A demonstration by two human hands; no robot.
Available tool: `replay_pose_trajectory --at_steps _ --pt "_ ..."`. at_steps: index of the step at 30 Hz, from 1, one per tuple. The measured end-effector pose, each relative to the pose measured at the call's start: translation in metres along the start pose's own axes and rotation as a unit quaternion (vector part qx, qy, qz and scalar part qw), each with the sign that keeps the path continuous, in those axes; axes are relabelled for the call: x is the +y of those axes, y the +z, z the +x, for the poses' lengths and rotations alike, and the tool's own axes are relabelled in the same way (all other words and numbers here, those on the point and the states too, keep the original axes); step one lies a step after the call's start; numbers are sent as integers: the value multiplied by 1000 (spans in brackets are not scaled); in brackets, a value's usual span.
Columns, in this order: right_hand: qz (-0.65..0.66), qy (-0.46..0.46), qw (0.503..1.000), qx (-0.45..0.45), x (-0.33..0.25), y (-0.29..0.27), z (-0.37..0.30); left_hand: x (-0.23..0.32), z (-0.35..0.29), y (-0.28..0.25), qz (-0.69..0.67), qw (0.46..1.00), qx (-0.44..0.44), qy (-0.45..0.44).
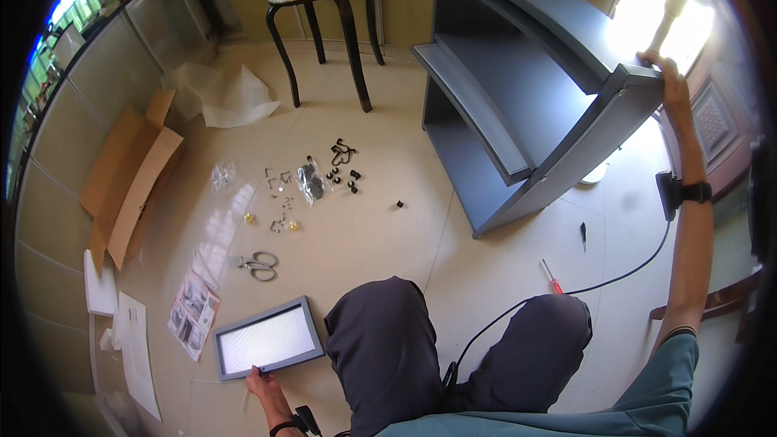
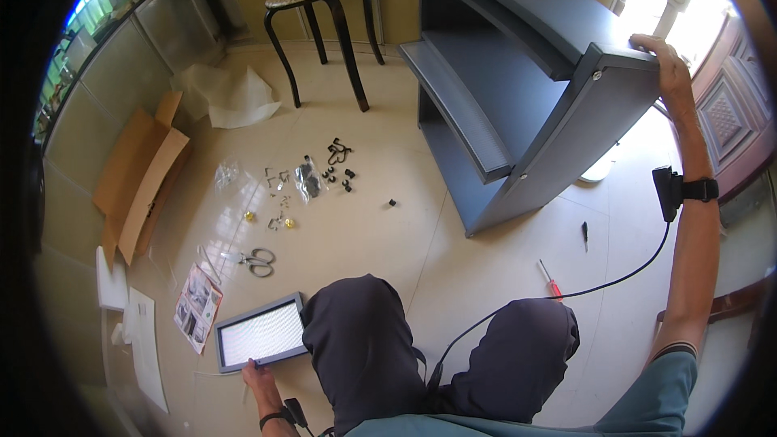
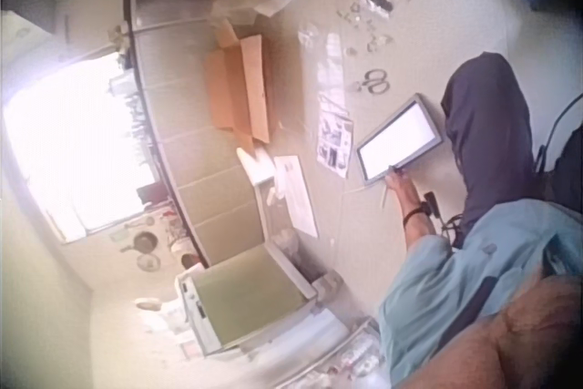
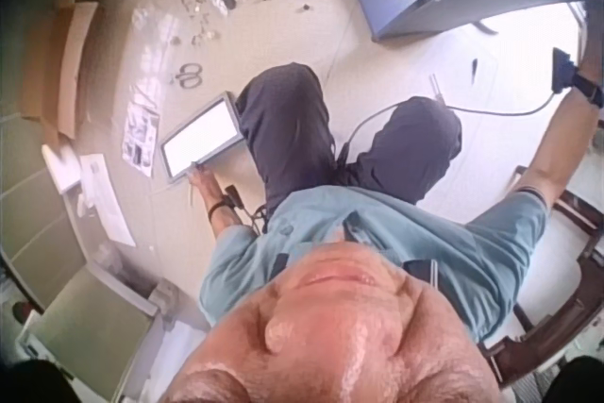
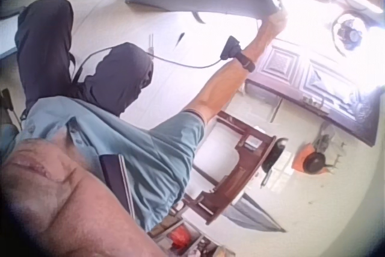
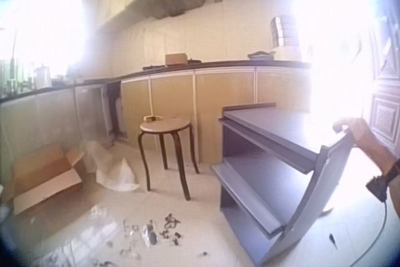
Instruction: The person assembles a dark gray cabinet by hand, handling various panels and checking the fit of a glass-fronted door component.
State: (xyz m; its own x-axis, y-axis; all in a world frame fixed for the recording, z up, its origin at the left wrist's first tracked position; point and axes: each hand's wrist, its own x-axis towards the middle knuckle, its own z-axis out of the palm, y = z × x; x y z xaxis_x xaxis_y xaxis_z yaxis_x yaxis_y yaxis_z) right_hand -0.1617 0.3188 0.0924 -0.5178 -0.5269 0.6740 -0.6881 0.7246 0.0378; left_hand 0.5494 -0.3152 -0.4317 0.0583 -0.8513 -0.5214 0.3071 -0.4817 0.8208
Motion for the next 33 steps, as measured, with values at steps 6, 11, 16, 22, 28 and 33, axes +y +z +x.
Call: replay_pose_trajectory --at_steps 6,11,16,22,28,33 --pt "69 51 996 -12 28 -12 -1 40 -50 76 62 997 -5 51" --pt "55 50 997 -28 35 -8 -2 67 -66 112 107 990 8 91" --pt "23 12 999 -22 51 -5 -3 88 -78 176 126 982 -105 98" --pt "-12 2 999 -34 51 -15 0 76 -94 307 121 966 -225 37" --pt "-17 9 999 -37 18 -7 -4 70 -146 426 164 926 -340 32" --pt "-30 -10 999 -8 12 -7 -4 103 -218 499 194 898 -390 64"
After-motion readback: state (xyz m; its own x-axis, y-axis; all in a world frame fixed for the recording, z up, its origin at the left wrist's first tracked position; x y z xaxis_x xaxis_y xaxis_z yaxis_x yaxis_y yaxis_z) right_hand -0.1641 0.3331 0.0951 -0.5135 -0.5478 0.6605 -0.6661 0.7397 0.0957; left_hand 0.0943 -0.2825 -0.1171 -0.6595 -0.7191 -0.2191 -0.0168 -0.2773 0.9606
